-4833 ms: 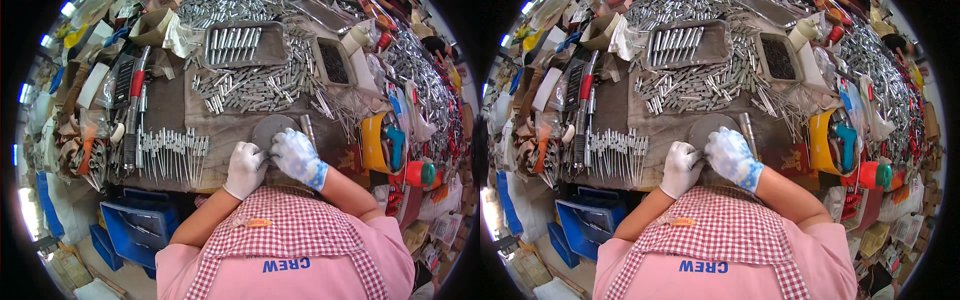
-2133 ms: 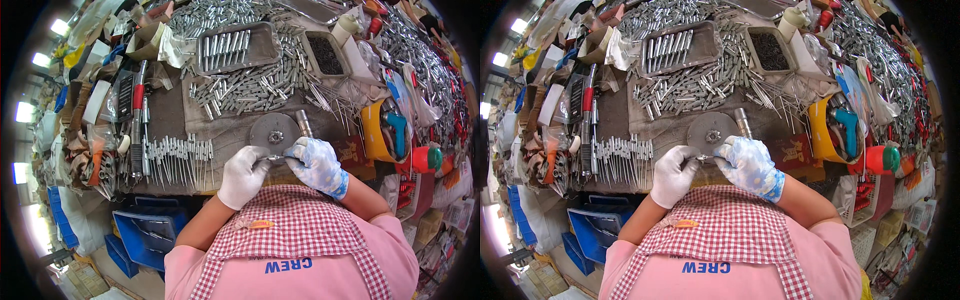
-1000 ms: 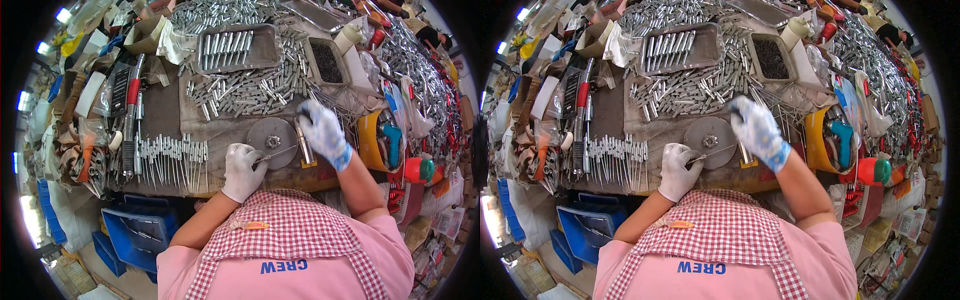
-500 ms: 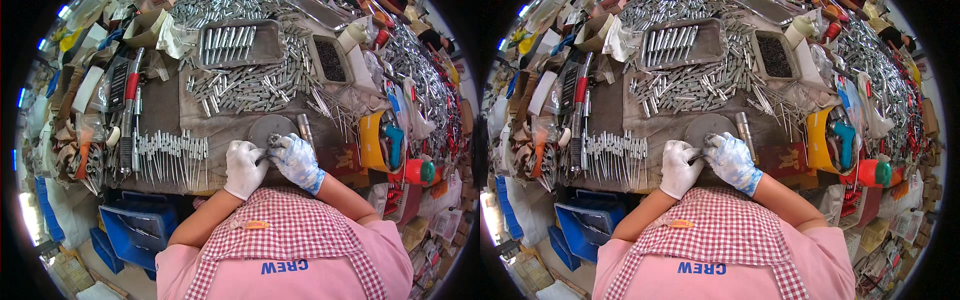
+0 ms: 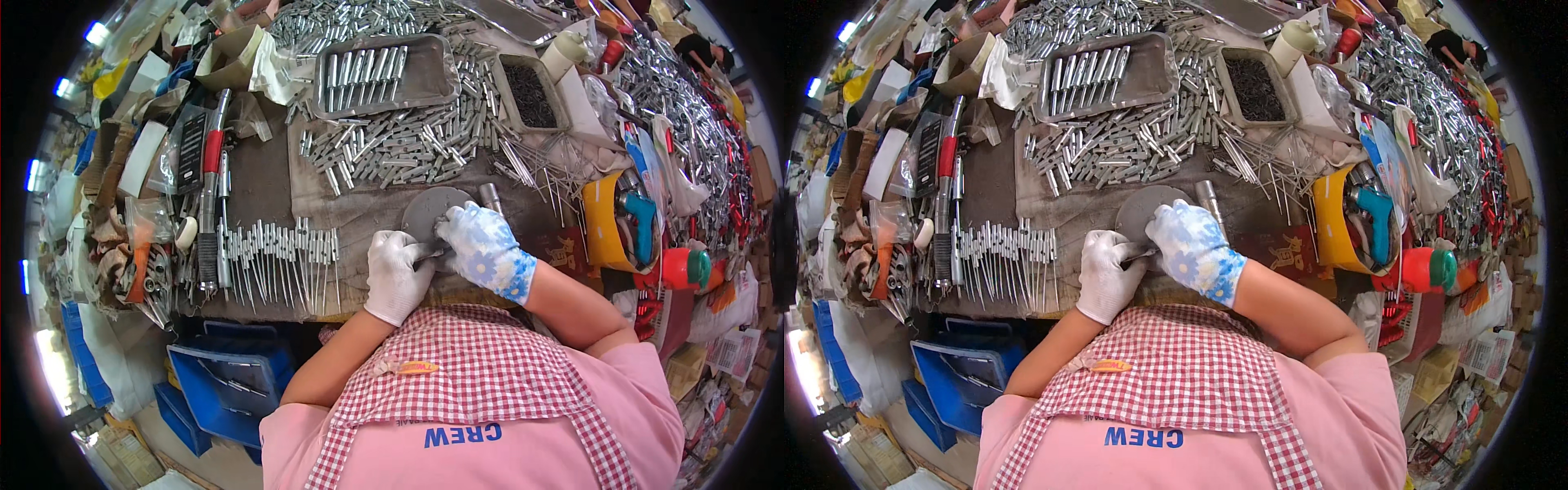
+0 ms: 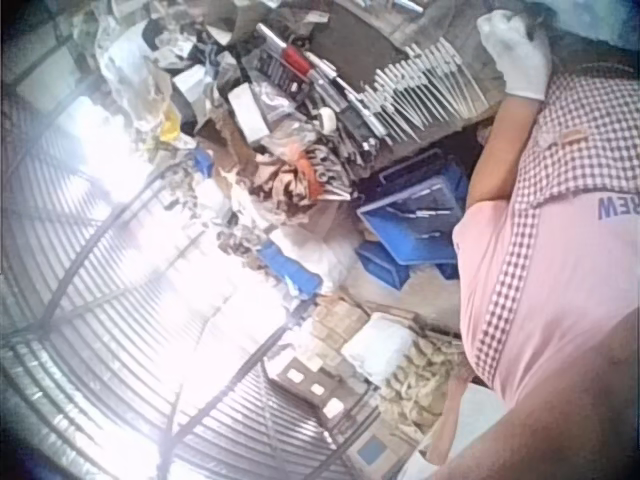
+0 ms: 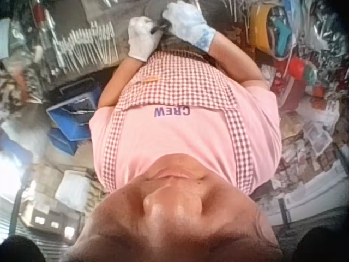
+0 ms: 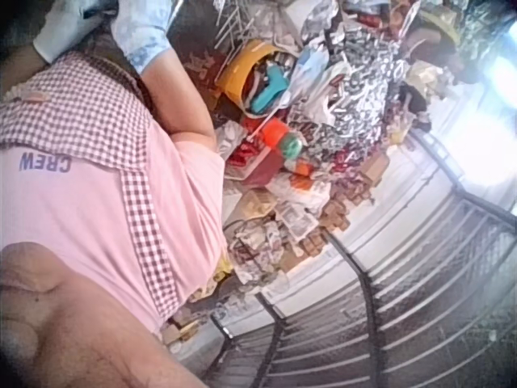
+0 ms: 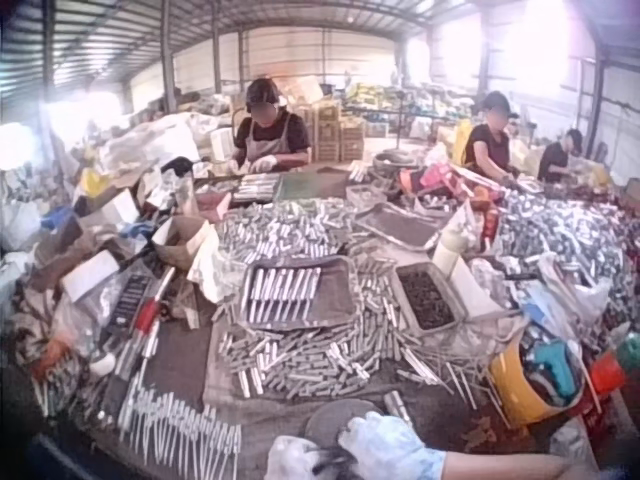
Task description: The person assembles metal components by inserting thin metal pins into small metal pieces, pressing them on a round metal block using a cylindrical tool, and lining up the assembled parts on the table.
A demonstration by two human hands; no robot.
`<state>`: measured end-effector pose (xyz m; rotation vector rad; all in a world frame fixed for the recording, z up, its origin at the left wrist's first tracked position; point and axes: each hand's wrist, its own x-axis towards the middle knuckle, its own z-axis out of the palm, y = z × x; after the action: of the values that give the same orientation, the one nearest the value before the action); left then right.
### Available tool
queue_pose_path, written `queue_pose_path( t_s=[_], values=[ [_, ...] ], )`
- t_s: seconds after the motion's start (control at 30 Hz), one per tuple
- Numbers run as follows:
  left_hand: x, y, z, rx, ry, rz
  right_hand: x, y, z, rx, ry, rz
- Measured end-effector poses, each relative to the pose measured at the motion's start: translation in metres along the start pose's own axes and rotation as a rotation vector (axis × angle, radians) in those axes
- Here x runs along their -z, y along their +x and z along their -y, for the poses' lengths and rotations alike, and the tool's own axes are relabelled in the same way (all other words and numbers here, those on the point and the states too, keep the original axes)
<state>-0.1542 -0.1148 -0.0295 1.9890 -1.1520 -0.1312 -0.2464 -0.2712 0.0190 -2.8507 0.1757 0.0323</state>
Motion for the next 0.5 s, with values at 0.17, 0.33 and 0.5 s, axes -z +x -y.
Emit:
queue_pose_path(
  t_s=[0.17,0.33,0.5],
  values=[
    [0.000,0.004,-0.003,-0.001,0.002,0.003,-0.014,-0.033,0.008,0.125,-0.085,-0.141],
    [0.001,0.003,-0.004,0.031,0.004,0.036,-0.016,-0.030,0.010,0.115,-0.120,-0.092],
    [-0.002,0.001,-0.002,0.008,0.038,0.025,-0.015,-0.036,0.007,0.152,0.005,-0.130]
  ],
)
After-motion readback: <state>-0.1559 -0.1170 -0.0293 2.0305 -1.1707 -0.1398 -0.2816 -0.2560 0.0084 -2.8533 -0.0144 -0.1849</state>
